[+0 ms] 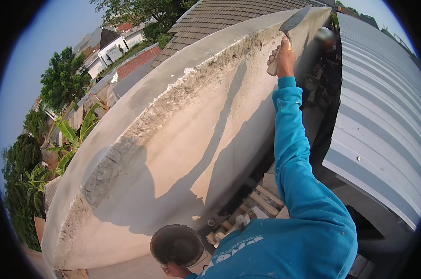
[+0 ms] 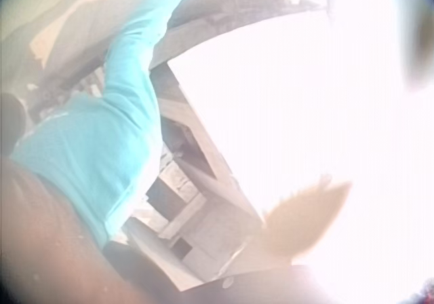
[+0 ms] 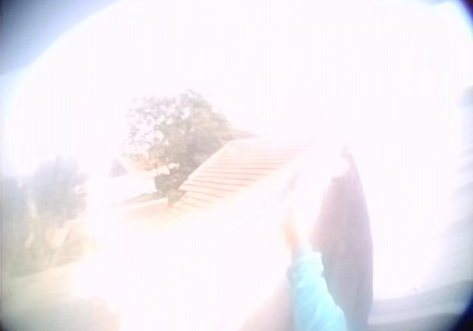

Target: The person scoops wet cement from a bucket with a trowel and applies it to a curved concrete wall on a rooftop, smoothing the surface with the trowel. The person repeats this process along the wall's length.

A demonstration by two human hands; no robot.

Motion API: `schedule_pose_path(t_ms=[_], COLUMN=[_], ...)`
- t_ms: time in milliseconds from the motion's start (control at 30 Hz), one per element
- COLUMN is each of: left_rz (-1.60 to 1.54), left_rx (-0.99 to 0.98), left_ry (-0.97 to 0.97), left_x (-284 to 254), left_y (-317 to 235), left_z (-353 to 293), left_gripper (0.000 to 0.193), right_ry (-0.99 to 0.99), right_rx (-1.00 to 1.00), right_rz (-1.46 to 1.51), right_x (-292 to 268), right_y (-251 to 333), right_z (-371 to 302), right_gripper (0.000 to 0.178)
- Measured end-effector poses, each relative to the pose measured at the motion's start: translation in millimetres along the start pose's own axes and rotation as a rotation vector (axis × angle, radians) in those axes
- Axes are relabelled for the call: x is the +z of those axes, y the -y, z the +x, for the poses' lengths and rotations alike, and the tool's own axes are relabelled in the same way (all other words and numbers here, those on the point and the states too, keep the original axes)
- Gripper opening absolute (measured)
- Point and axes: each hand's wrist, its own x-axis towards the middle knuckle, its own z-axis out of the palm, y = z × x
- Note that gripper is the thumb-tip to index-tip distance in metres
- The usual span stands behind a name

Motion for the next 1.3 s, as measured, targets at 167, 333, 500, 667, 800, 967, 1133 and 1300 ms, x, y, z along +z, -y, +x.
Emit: schedule_pose_path(t_ms=[167, 333, 500, 667, 800, 967, 1133, 1300], left_rz=[0.205, -0.015, 0.127, -0.032, 0.073, -0.071, -0.023, -0.023], left_rx=[0.129, 0.054, 0.055, 0.059, 0.125, 0.016, 0.038, 0.121], left_ry=[-0.025, -0.062, -0.038, -0.061, -0.054, -0.081, -0.098, -0.122], left_x=[0, 17, -12, -9, -12, -14, -23, -9], left_y=[65, 7, 46, 20, 34, 16, 39, 31], left_z=[26, -19, 20, -1, 10, -4, 18, -4], left_gripper=[0.043, 0.043, 0.041, 0.037, 0.038, 0.033, 0.038, 0.03], right_ry=[0.08, -0.009, 0.075, -0.03, -0.028, 0.017, -0.001, 0.05], right_rx=[0.304, 0.057, 0.357, -0.084, 0.177, 0.161, 0.189, 0.037], right_rz=[-0.115, 0.076, -0.048, 0.068, -0.128, 0.066, -0.14, 0.026], right_x=[-4, 11, -12, 6, -1, 1, -19, -2], right_y=[-35, -3, -40, -1, -37, -12, -44, -8], right_z=[15, -5, 14, -1, 5, -7, 5, 4], right_gripper=[0.048, 0.046, 0.05, 0.047, 0.044, 0.042, 0.042, 0.044])
